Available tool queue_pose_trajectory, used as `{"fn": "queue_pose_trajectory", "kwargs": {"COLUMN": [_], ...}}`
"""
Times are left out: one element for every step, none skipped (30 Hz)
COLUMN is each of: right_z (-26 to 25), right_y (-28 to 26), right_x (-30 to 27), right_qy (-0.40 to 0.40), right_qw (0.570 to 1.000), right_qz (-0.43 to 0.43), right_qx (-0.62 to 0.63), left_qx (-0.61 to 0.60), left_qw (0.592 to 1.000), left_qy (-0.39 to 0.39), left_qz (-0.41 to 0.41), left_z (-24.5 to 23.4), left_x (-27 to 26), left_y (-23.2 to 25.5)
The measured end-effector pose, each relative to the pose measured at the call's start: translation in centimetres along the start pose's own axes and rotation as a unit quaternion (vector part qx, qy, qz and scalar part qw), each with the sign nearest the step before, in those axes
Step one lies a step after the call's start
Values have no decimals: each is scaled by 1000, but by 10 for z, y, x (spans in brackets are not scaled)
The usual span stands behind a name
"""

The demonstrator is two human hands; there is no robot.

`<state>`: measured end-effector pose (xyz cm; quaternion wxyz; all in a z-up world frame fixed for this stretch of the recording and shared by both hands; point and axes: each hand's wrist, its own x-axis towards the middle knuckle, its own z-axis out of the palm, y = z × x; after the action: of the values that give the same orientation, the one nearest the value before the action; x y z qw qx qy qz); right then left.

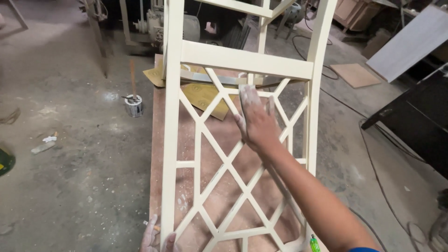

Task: Sanding the intricate wooden frame of a chair back with sandpaper to smooth the surface.

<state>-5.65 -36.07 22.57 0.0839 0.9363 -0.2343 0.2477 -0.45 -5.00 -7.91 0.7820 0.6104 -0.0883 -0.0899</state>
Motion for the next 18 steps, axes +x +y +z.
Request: {"fn": "queue_pose_trajectory", "kwargs": {"right_z": [-5,-10,-9,-8,-12,-10,-8,-5,-7,-9,-11,-7,-4,0,2,5,9,3], "right_y": [1,3,1,-1,-1,-1,-2,-4,-1,3,6,5,4,2,1,-1,-2,-1], "right_x": [7,14,11,8,13,6,-2,-10,0,10,14,11,10,11,2,-7,-18,-7], "right_qy": [-15,-31,-34,-45,-49,-46,-61,-76,-75,-47,-22,-24,-16,-8,-6,-16,-30,-31], "right_qw": [1000,999,999,998,996,996,996,995,995,997,998,998,998,997,997,998,999,999], "right_qz": [17,34,37,50,58,57,53,49,48,38,31,32,37,41,41,28,15,14], "right_qx": [0,0,3,-15,-39,-41,-45,-49,-48,-44,-41,-39,-53,-68,-71,-52,-31,-31], "left_qx": [-4,-8,-3,24,44,41,36,30,30,19,11,14,17,20,17,9,3,2], "left_qw": [998,992,992,981,967,968,987,997,997,995,990,990,982,971,971,986,996,996], "left_qy": [-32,-64,-65,-72,-80,-82,-59,-35,-33,-40,-49,-49,-63,-77,-79,-71,-60,-59], "left_qz": [-54,-107,-110,-177,-238,-236,-147,-58,-57,-93,-132,-134,-180,-225,-224,-148,-72,-73], "left_z": [-6,-12,-14,-15,-8,-7,-7,-7,-7,-6,-8,-9,-9,-10,-10,-10,-12,-9], "left_x": [0,0,1,2,8,6,2,-2,0,1,-1,-2,2,7,6,5,1,-1], "left_y": [8,16,29,42,55,41,27,13,18,23,28,35,43,51,37,22,8,10]}}
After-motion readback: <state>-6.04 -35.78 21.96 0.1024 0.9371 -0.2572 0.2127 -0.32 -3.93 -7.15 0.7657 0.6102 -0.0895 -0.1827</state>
